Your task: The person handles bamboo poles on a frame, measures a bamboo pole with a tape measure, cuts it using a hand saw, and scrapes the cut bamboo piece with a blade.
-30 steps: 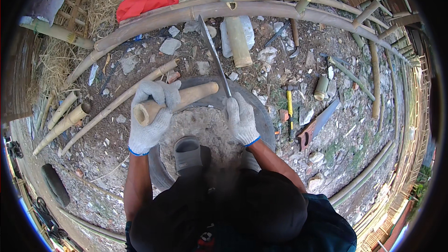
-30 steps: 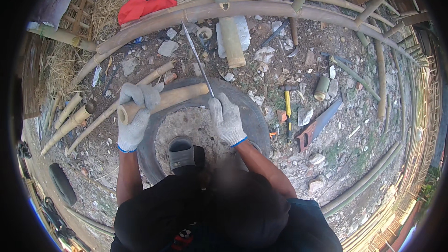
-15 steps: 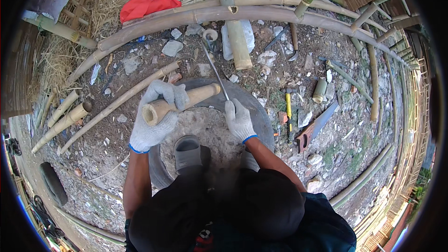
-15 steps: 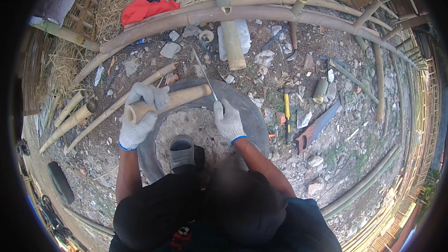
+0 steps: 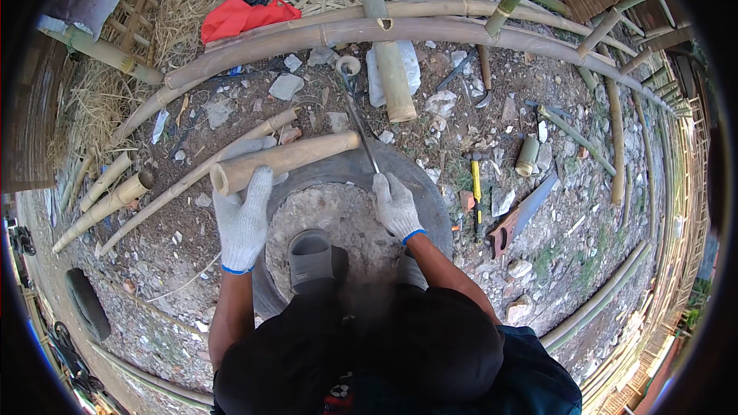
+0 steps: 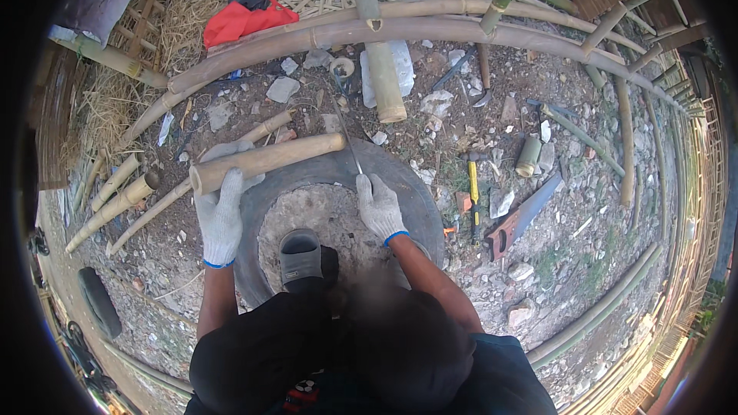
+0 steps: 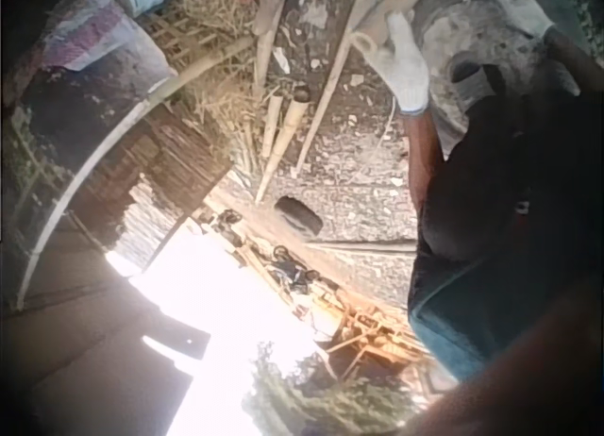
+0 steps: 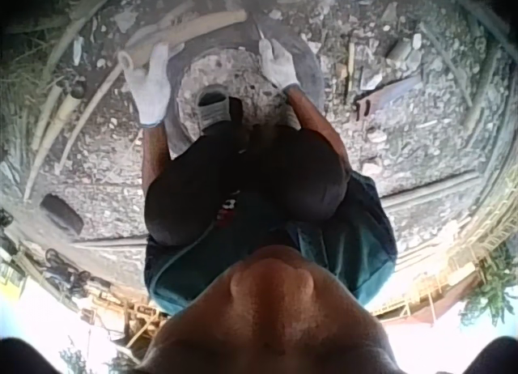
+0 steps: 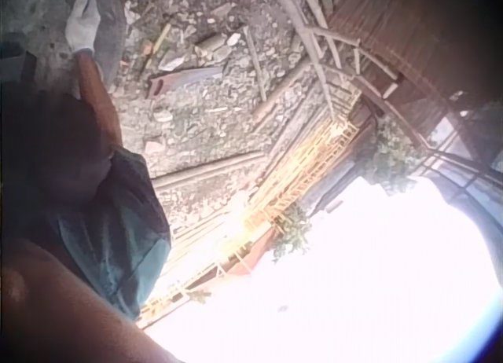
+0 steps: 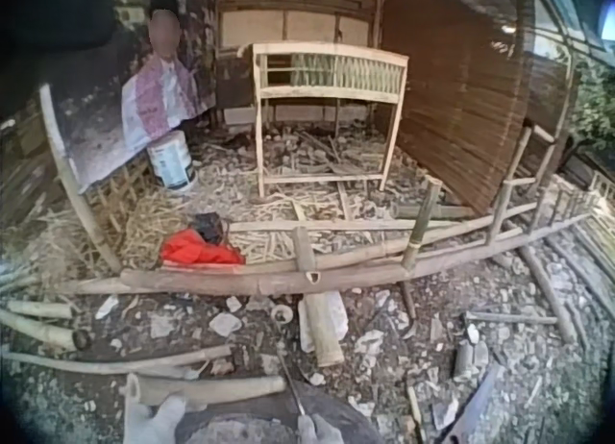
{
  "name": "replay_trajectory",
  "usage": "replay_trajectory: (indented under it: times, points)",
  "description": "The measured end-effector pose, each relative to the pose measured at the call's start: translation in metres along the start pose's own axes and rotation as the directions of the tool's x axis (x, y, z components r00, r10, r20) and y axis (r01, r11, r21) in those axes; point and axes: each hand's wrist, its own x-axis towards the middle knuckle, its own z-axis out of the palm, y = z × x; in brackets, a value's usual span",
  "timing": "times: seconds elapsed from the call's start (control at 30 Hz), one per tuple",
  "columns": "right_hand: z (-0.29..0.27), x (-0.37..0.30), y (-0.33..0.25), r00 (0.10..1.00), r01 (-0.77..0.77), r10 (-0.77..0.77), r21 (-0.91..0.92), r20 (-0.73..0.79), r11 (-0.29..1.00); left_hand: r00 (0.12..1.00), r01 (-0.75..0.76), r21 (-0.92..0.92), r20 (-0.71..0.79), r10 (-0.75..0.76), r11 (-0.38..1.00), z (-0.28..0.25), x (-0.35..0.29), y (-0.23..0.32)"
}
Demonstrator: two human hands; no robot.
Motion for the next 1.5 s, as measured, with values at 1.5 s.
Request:
replay_trajectory:
  times: [1.5]
  points:
    - [-0.022,-0.025,-0.072,0.958,0.272,-0.268,0.037,-0.102,0.961,0.906,-0.160,0.028,0.400,0.136,0.987,-0.018,0.014,-0.003]
